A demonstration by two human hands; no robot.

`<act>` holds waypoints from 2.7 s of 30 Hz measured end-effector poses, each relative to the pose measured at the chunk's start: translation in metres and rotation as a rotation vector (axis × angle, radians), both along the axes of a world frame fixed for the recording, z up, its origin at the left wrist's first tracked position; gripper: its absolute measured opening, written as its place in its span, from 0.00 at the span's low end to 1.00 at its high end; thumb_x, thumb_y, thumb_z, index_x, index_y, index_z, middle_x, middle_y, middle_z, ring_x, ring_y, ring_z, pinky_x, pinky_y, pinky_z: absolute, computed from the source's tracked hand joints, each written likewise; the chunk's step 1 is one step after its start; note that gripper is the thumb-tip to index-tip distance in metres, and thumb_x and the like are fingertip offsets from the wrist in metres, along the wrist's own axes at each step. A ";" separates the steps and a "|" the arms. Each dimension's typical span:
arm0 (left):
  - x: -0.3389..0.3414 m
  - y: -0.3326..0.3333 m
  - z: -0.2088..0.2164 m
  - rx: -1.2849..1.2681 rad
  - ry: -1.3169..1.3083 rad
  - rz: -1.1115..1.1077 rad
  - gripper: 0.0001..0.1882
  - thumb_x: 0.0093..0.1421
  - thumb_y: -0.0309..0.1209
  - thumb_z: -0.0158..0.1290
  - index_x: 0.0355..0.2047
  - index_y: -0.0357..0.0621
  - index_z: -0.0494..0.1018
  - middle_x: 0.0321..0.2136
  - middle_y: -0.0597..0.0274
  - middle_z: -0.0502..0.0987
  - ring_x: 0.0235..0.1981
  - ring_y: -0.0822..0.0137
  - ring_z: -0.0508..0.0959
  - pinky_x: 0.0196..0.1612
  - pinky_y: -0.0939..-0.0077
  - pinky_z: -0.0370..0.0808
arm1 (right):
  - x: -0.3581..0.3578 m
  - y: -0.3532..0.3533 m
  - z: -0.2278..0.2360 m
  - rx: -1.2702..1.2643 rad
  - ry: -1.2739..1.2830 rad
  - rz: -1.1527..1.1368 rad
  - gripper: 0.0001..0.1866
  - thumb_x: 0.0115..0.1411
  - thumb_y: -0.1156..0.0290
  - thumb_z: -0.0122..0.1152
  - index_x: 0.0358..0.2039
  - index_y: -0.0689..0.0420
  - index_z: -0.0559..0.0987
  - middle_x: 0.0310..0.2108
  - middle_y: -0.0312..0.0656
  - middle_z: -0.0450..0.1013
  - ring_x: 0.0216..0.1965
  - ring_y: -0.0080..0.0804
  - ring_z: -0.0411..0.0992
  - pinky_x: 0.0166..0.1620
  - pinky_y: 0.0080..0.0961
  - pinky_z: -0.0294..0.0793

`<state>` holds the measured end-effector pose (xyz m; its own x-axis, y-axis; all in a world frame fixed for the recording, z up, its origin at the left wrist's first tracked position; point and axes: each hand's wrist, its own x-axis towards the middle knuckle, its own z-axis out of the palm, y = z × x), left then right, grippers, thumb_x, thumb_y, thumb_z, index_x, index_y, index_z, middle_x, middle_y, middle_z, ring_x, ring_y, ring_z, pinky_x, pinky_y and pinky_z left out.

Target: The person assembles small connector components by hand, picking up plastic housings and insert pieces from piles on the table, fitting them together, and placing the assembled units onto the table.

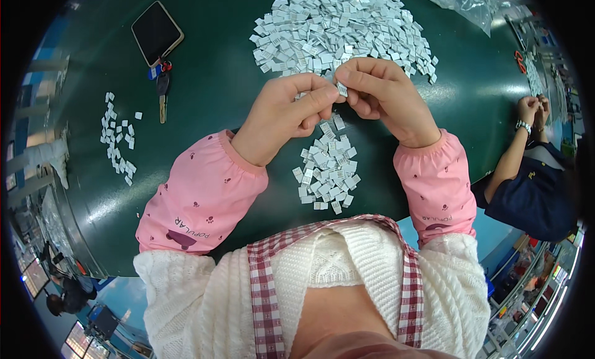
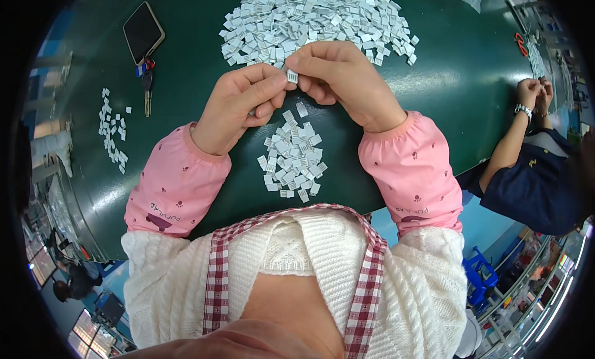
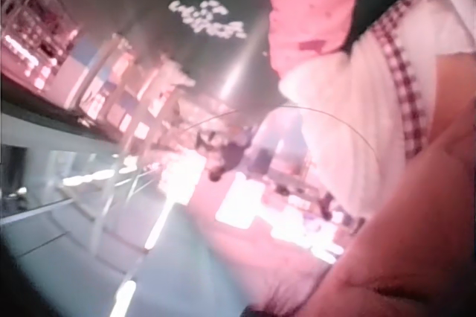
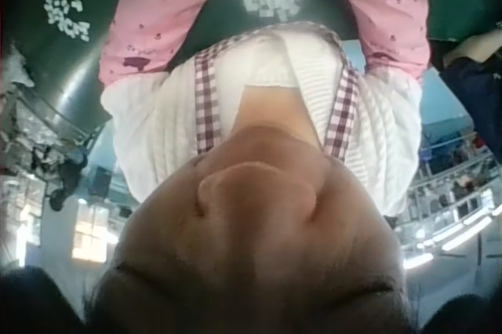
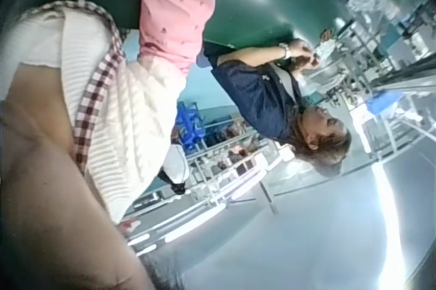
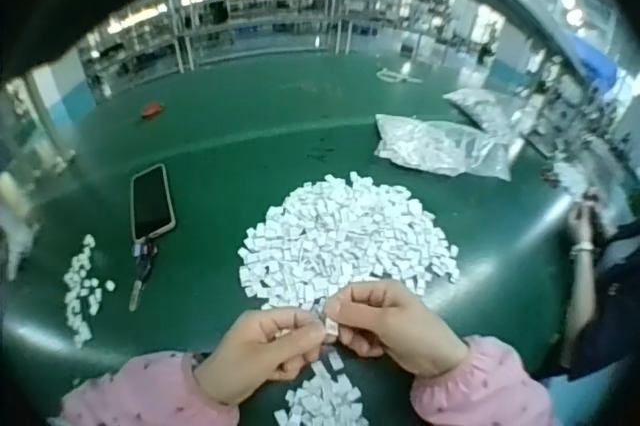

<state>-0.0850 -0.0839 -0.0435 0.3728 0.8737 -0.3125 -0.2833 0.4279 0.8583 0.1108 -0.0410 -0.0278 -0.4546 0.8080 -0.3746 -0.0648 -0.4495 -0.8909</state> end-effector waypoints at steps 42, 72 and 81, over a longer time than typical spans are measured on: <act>-0.007 0.003 -0.005 -0.173 -0.204 -0.003 0.13 0.69 0.33 0.46 0.42 0.34 0.74 0.24 0.65 0.69 0.18 0.83 0.60 0.17 0.92 0.51 | 0.034 0.031 -0.020 1.038 -1.026 -0.250 0.05 0.53 0.75 0.66 0.32 0.59 0.83 0.27 0.33 0.75 0.23 0.26 0.67 0.30 0.21 0.68; 0.004 0.001 0.001 0.005 -0.101 0.155 0.10 0.69 0.31 0.50 0.41 0.36 0.73 0.28 0.62 0.72 0.20 0.83 0.61 0.18 0.93 0.52 | 0.003 -0.008 0.011 0.292 -0.161 -0.037 0.05 0.61 0.74 0.63 0.36 0.61 0.82 0.27 0.34 0.75 0.28 0.16 0.67 0.29 0.11 0.62; -0.007 0.005 -0.003 -0.098 -0.120 0.120 0.09 0.66 0.31 0.52 0.37 0.37 0.74 0.25 0.63 0.71 0.18 0.85 0.58 0.17 0.94 0.49 | -0.005 -0.010 0.006 0.396 -0.127 0.022 0.10 0.57 0.81 0.66 0.40 0.62 0.81 0.32 0.36 0.76 0.33 0.18 0.69 0.38 0.11 0.68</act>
<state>-0.0920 -0.0788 -0.0460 0.3072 0.8817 -0.3581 -0.4348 0.4648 0.7714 0.1058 -0.0510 -0.0221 -0.4436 0.8916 -0.0913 0.0628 -0.0707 -0.9955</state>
